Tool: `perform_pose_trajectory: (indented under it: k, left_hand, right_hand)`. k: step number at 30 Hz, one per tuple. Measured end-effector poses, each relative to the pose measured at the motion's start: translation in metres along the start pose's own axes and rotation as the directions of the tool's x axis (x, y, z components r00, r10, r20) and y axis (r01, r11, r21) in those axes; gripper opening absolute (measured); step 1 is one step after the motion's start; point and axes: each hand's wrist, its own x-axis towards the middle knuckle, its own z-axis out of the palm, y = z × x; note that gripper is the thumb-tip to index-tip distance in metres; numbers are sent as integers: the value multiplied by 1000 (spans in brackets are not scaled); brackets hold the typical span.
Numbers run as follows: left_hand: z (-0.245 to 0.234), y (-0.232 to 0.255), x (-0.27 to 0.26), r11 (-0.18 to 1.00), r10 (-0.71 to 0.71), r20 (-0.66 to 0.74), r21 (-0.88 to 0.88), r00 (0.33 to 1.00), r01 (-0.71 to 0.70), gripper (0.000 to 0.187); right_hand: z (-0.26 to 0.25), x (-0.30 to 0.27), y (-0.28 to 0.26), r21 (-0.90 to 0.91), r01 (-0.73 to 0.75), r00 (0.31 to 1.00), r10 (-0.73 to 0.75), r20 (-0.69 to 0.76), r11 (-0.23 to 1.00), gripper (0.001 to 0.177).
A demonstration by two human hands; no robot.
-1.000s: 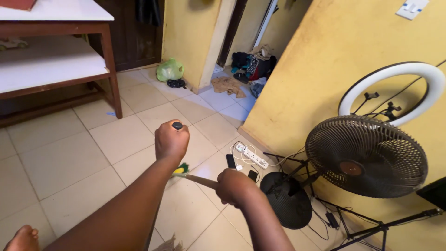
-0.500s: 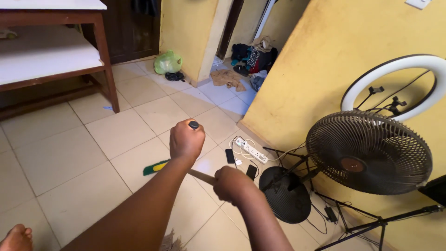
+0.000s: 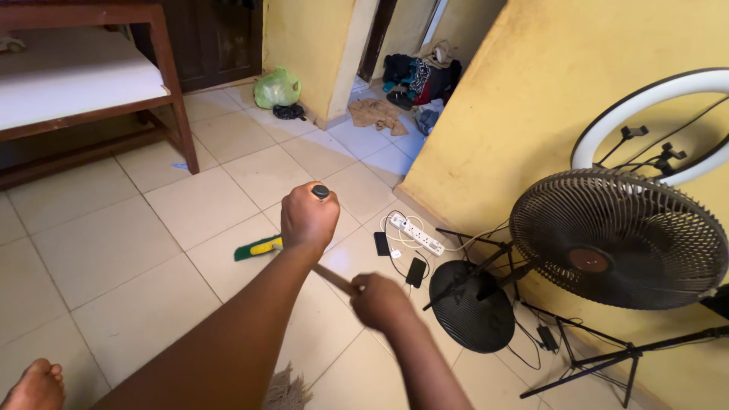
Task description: The recorder is attempting to assemble or fix a mop and broom handle by screwing parts together.
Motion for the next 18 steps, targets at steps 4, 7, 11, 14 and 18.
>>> perform_pose_trajectory:
  k: [4, 7, 11, 14, 18]
  left_hand:
    - [0, 4, -2, 1000, -16, 19, 11, 1000, 16, 22]
    - [6, 2, -3, 1000, 25, -4, -3, 1000, -25, 20]
    - [11, 1, -4, 999, 36, 2, -18, 999, -36, 21]
    - [11, 5, -4, 1000, 23, 13, -16, 1000, -22, 22]
    - [12, -3, -1, 998, 42, -19, -42, 999, -43, 21]
  right_hand:
    - [-71, -16, -28, 75, -141, 989, 136, 56, 987, 32]
    - [-66, -8, -28, 98, -221, 968, 206, 142, 970, 30]
    - [-7, 11, -13, -35, -59, 997, 60, 47, 998, 30]
    - [19, 14, -3, 4, -46, 999, 46, 0, 999, 33]
    - [10, 13, 7, 89, -121, 990, 126, -56, 989, 42]
